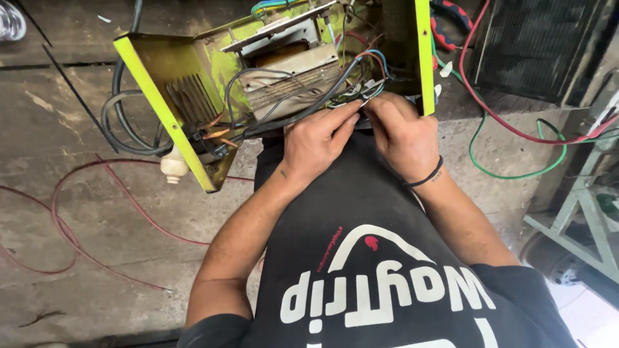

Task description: Repairing internal wiring of an electronic device using pliers and electrical tape

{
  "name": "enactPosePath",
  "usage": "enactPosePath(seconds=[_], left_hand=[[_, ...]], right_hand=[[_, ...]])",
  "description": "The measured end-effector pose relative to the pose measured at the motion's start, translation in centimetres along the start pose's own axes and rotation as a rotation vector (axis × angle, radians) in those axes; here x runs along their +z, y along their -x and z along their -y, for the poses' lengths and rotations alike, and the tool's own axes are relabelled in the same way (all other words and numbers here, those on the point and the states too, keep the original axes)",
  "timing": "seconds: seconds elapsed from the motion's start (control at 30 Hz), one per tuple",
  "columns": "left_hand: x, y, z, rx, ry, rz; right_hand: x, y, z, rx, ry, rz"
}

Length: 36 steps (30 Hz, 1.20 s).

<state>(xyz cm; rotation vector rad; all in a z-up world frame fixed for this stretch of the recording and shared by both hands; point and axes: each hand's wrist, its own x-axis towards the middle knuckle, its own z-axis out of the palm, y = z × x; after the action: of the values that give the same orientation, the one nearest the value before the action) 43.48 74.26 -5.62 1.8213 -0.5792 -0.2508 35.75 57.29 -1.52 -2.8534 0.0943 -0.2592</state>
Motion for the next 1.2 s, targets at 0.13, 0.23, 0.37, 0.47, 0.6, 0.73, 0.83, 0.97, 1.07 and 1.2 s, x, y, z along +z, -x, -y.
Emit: enactPosePath(seconds=[0.13,0.23,0.37,0.47,0.6,0.73,0.83,0.97,1.07,1.2], left_hand=[[0.0,-0.1,-0.2,0.104,-0.124,-0.052],[-0.1,-0.5,-1.1,0.157,-0.181,-0.097],[0.7,-0.3,-0.5,0.237,-0.291,-0.134],[0.8,-0.7,-0.3,0.277,-0.330,-0.139],[1.0,-0.6,-0.5,0.143,-0.177,-0.099],[0.9,-0.7,-1.0,-0.039,0.011,-0.068],[0.7,-0.7,-1.4,-0.068,-0.004,-0.068],[0.6,-0.9,-2.0,-0.066,0.005,-0.070],[0.5,-0.9,-2.1,-0.019,-0.023,-0.087],[0.6,-0.6,-2.1,0.029,-0.114,-0.099]], right_hand=[[0.1,0.0,0.1,-0.012,0.045,-0.021],[-0.5,-0.3,0.5,-0.016,0.060,-0.017],[-0.2,0.0,0.1,-0.026,0.185,-0.036],[0.0,-0.3,-0.2,-0.024,0.212,-0.063],[-0.3,0.2,-0.7,-0.092,0.177,-0.128],[-0.6,0.6,-1.0,-0.140,0.090,-0.188],[-0.3,1.3,-1.6,-0.181,-0.045,-0.219],[-0.7,0.2,-1.2,-0.240,-0.148,-0.245],[-0.7,-0.2,-1.3,-0.258,-0.175,-0.244],[-0.5,-0.6,-1.3,-0.279,-0.141,-0.235]])
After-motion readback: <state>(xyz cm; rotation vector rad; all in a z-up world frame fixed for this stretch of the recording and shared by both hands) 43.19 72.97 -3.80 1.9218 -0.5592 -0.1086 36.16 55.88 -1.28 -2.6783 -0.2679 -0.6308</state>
